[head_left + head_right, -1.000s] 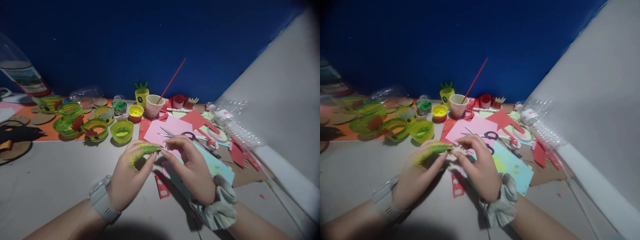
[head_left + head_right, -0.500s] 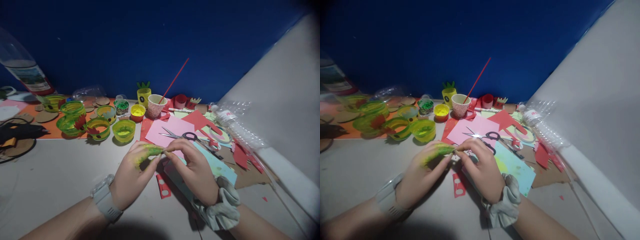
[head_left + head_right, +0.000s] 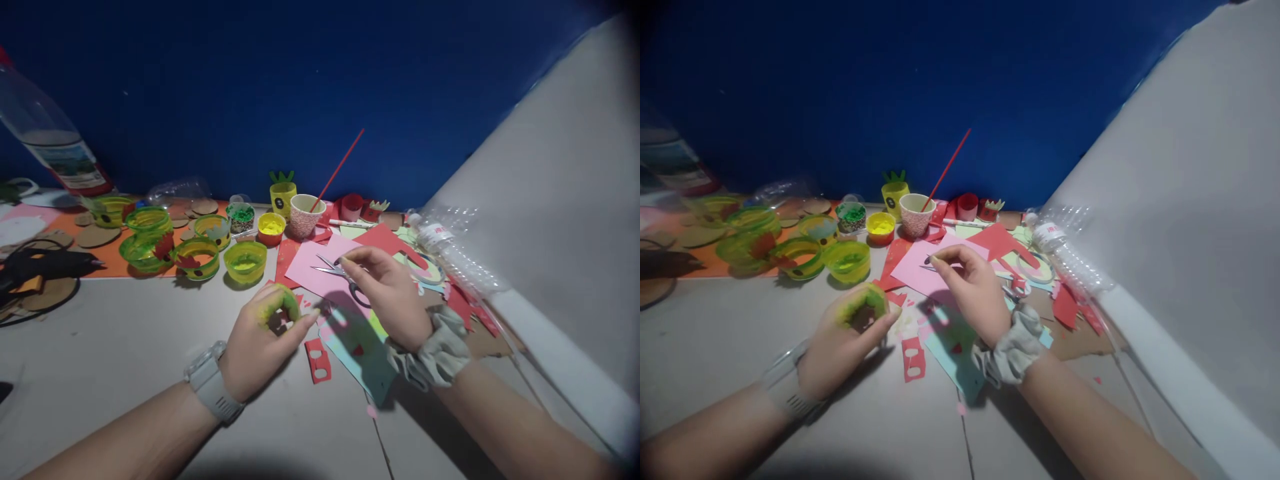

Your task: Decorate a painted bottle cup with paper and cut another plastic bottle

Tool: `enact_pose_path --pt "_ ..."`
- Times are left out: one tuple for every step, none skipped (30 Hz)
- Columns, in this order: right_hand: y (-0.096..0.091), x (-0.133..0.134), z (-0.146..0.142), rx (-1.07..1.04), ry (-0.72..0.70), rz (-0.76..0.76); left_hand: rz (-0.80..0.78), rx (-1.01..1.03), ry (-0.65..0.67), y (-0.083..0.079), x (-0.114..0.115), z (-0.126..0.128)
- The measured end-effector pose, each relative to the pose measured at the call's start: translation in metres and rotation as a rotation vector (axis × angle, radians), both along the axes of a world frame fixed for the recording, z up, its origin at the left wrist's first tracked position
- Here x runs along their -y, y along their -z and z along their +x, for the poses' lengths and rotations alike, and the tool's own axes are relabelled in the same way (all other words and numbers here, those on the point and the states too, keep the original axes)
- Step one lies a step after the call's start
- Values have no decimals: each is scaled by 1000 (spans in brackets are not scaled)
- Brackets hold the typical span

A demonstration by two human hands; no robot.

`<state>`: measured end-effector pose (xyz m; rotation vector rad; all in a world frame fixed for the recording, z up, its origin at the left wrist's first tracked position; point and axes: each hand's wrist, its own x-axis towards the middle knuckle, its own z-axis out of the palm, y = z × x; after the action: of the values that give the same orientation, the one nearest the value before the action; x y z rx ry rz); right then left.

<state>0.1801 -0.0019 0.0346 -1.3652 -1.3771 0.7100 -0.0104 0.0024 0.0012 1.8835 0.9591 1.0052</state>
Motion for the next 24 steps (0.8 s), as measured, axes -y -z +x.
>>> enact_pose_path --pt "0 -3 0 10 -18 -29 9 -17 -27 0 0 0" --pt "1 -5 -1 21 -32 -49 21 -34 -52 1 0 0" --pt "2 -8 -2 27 -43 -59 29 -53 -74 2 -1 0" --pt "4 -10 -5 15 -49 -60 31 -75 -91 2 -2 0" --pt "6 -13 -8 -13 -52 -53 28 -99 -101 3 -3 0" --pt "9 -15 -11 -53 -54 -44 23 -125 -105 4 -4 0" --pt "13 -17 -14 -97 -51 -35 21 -149 -102 5 -5 0" --pt "17 -19 -17 -127 -49 -31 24 -168 -92 6 -6 -1" --pt "23 -19 -20 -143 -45 -29 34 -183 -82 6 -7 -1" --pt "29 -19 -22 -149 -40 -27 51 -195 -77 5 -8 -2" --pt "35 -18 -24 -155 -33 -27 72 -208 -82 3 -9 -4" --pt "42 -17 -25 -162 -27 -29 93 -216 -94 1 -10 -6" --pt "47 -16 -25 -168 -25 -31 125 -233 -115 -2 -11 -9" --pt "52 -16 -25 -169 -23 -28 170 -259 -142 -6 -13 -12" --pt "56 -15 -25 -165 -24 -20 226 -301 -169 -10 -16 -16" --pt "59 -15 -25 -159 -25 -11 322 -389 -204 -15 -19 -20" --pt "61 -16 -24 -151 -29 -3 417 -486 -242 -19 -22 -23" --pt "62 -16 -23 -143 -33 2 480 -580 -270 -22 -25 -26" --pt "63 -17 -23 -137 -38 6 506 -663 -291 -25 -29 -28" --pt "63 -18 -22 -133 -42 9 511 -736 -303 -27 -32 -29" --pt "63 -19 -22 -131 -46 11 512 -797 -315 -28 -35 -29" --pt "63 -20 -21 -131 -48 12 518 -854 -316 -29 -38 -29" --pt "64 -21 -21 -133 -50 12 531 -902 -312 -29 -41 -27" --pt "64 -21 -21 -137 -50 11 545 -937 -306 -29 -44 -26"
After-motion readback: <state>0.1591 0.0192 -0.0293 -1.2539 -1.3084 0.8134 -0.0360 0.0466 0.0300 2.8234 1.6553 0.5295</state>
